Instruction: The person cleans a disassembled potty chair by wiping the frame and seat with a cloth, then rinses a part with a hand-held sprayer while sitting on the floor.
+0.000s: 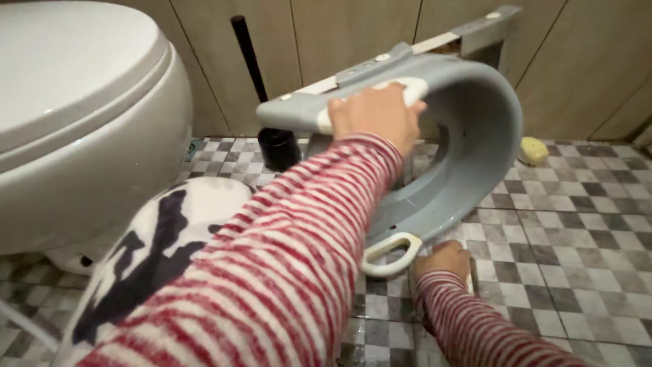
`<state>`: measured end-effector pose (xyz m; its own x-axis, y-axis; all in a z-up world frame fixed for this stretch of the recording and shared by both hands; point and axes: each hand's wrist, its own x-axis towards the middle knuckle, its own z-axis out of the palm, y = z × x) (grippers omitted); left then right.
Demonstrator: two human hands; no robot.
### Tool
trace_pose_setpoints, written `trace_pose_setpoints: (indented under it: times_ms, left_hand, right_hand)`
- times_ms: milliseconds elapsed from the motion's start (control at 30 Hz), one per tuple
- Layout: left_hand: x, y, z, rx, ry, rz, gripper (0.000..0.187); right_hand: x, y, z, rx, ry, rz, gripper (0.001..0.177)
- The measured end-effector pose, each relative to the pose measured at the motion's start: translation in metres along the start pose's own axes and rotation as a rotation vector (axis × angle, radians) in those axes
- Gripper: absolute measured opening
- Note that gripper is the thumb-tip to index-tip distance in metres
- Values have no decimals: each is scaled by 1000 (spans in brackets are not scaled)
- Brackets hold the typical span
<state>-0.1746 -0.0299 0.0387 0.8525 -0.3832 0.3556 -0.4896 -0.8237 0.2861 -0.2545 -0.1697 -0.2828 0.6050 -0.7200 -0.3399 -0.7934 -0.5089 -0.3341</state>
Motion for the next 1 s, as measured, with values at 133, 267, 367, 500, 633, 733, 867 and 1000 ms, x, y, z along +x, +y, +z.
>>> trace_pose_setpoints:
  times_ms: [133, 267, 367, 500, 633, 733, 867, 1000]
  left_hand:
    - [-17, 14, 6, -39, -22, 45, 41]
    - [-20, 12, 19, -59, 53, 130, 38]
    - [-27, 7, 38, -79, 115, 239, 31]
    - [-31, 4, 59, -120, 359, 368, 25]
    - [-27, -6, 67, -132, 424, 447, 23]
    - [-19, -16, 65, -56, 288, 454, 22]
    - [-10, -18, 67, -152, 395, 486, 30]
    - [-10, -18, 68, -76, 280, 456, 31]
  right_hand:
    - [12, 10, -4, -117, 34, 60, 82]
    - [45, 49, 22, -154, -46, -143, 61]
    - [28, 63, -3, 261, 175, 108, 62]
    - [-10, 31, -46, 216, 343, 97, 58]
    - [23, 5, -57, -24, 201, -125, 57]
    - [54, 15, -51, -37, 229, -189, 61]
    - [78, 1, -40, -49, 190, -147, 60]
    - [69, -30, -8, -8, 56, -301, 65]
